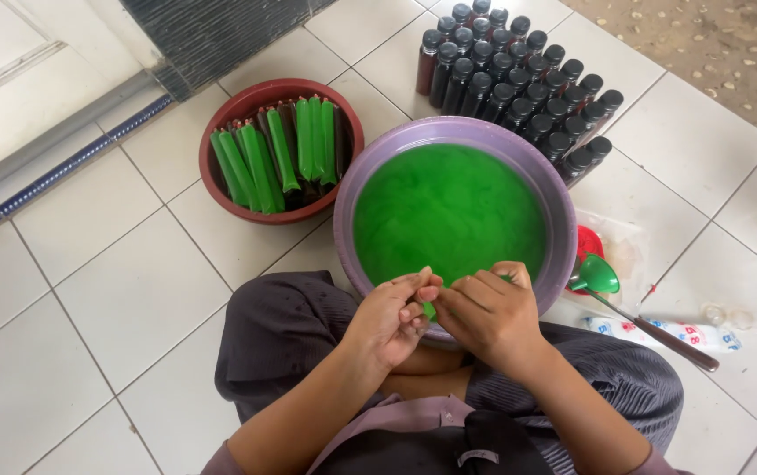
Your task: Filling green plastic tubes with liquid using a funnel and ladle and then sealing them manually
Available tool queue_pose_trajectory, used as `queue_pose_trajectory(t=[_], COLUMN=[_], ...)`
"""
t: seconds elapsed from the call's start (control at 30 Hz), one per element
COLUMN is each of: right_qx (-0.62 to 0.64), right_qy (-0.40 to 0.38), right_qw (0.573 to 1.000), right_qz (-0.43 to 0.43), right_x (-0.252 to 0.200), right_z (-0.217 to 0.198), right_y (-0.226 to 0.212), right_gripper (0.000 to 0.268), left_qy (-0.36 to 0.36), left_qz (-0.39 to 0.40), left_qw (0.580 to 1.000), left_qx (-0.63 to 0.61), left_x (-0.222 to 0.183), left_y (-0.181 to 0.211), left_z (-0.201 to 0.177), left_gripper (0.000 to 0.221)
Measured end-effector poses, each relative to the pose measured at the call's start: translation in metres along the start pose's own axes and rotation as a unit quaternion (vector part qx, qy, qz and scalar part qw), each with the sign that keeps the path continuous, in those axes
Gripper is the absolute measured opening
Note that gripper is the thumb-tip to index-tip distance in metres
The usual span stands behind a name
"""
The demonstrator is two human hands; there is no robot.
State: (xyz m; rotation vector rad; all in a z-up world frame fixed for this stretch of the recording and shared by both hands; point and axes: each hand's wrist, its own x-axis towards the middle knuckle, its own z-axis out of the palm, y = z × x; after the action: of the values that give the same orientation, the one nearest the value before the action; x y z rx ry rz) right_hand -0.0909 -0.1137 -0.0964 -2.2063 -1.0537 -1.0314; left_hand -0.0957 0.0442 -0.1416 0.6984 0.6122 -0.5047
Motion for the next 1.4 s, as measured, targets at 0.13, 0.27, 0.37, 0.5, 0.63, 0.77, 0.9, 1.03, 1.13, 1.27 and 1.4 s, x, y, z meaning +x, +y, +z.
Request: queue_pose_trajectory(t=[0.13,0.27,0.37,0.5,0.63,0.77,0.9,1.03,1.13,1.27,1.4], right_qx=[0.064,0.094,0.082,0.028,0.007,0.18,0.3,0.307,0.294,0.421,0.496], right_qy=[-0.001,-0.021,-0.032,-0.043,-0.04,-0.096,-0.22,-0.275,-0.275,-0.235,-0.181], right_qw=[0.998,0.995,0.995,0.994,0.998,0.978,0.921,0.896,0.891,0.827,0.769], right_qz=[-0.012,-0.021,-0.052,-0.095,-0.054,0.034,0.118,0.164,0.208,0.288,0.359], right_x=[-0.008,-0.013,-0.011,-0.004,-0.005,-0.006,-0.002,-0.006,-0.01,-0.022,-0.039], right_z=[0.006,0.008,0.008,0.001,0.005,0.01,0.0,-0.015,-0.018,-0.019,-0.02], right_y=[0.005,0.012,0.018,0.017,0.009,0.018,0.021,0.021,0.023,0.031,0.034], right_gripper=[0.005,0.002,0.003,0.004,0.006,0.005,0.007,0.022,0.019,0.017,0.017], left_qy=[0.001,0.006,0.006,0.017,0.025,0.022,0.023,0.014,0.013,-0.023,-0.055], left_qz=[0.002,0.006,0.013,0.028,0.03,0.014,0.005,0.014,0.027,0.018,0.031], left_qw=[1.0,1.0,1.0,0.999,0.999,1.0,1.0,0.999,0.999,0.998,0.995], left_qx=[-0.002,-0.013,-0.015,-0.013,-0.006,0.007,0.019,0.029,0.043,0.058,0.075], left_x=[0.004,0.006,0.005,-0.003,-0.001,0.003,0.015,0.027,0.03,0.024,0.023], left_y=[-0.008,-0.011,-0.009,-0.005,-0.006,-0.011,-0.024,-0.039,-0.043,-0.039,-0.04], left_z=[-0.008,-0.01,-0.006,0.002,-0.001,-0.008,-0.016,-0.011,-0.008,-0.001,-0.005], left_gripper=[0.017,0.016,0.018,0.018,0.018,0.016,0.016,0.017,0.019,0.018,0.021])
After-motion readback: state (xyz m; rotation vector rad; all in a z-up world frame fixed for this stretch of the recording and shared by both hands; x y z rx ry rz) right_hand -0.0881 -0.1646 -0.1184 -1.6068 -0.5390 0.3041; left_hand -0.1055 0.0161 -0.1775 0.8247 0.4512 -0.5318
